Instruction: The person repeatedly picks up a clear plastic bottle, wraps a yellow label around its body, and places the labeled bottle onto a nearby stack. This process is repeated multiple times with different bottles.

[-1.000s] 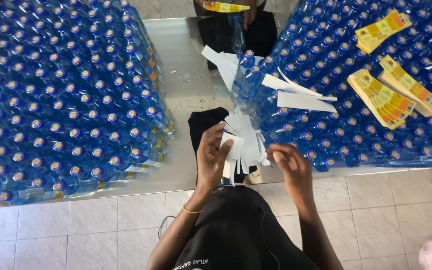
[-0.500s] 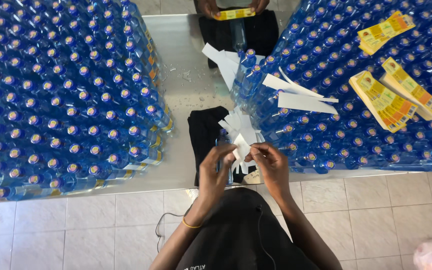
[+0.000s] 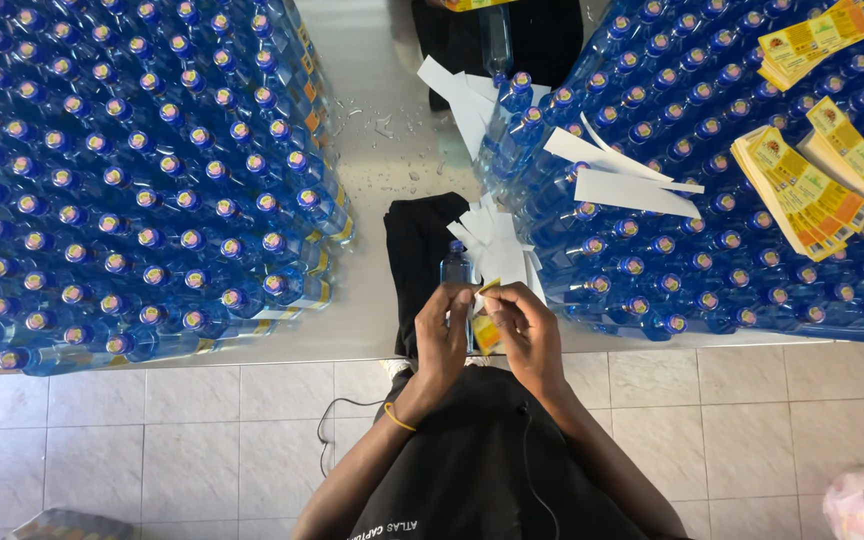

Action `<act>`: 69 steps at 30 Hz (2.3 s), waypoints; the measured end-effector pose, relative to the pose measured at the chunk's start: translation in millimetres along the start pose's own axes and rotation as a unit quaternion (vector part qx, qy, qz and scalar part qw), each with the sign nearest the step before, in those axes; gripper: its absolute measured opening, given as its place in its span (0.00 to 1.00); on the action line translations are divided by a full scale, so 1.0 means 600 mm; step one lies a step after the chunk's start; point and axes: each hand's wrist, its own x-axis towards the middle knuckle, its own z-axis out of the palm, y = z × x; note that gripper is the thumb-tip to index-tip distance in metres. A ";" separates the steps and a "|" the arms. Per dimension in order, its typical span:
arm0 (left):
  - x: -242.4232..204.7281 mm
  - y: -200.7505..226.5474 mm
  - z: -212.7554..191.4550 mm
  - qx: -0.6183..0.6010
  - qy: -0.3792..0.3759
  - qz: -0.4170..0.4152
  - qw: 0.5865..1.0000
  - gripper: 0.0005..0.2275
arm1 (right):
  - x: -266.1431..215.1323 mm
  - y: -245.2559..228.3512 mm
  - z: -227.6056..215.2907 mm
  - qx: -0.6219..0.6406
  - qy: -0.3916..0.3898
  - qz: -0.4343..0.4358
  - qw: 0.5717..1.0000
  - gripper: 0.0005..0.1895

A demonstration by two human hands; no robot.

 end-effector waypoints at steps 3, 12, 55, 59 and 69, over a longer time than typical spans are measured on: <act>-0.004 -0.014 0.013 -0.010 0.034 -0.026 0.999 0.14 | -0.001 0.007 0.007 0.027 -0.002 0.022 0.999 0.07; -0.029 -0.041 -0.005 0.045 -0.023 -0.017 0.999 0.07 | 0.000 0.006 0.013 0.002 -0.026 0.006 1.000 0.08; 0.156 -0.157 0.048 -0.004 -0.294 0.019 0.956 0.19 | -0.012 0.054 -0.059 0.304 0.206 0.105 0.924 0.09; 0.161 -0.154 0.064 0.020 -0.283 0.056 0.957 0.15 | -0.011 0.058 -0.070 0.292 0.228 0.101 0.923 0.10; 0.029 0.035 0.044 -0.009 -0.214 0.002 0.977 0.32 | 0.018 0.016 -0.021 0.159 0.214 0.089 0.960 0.14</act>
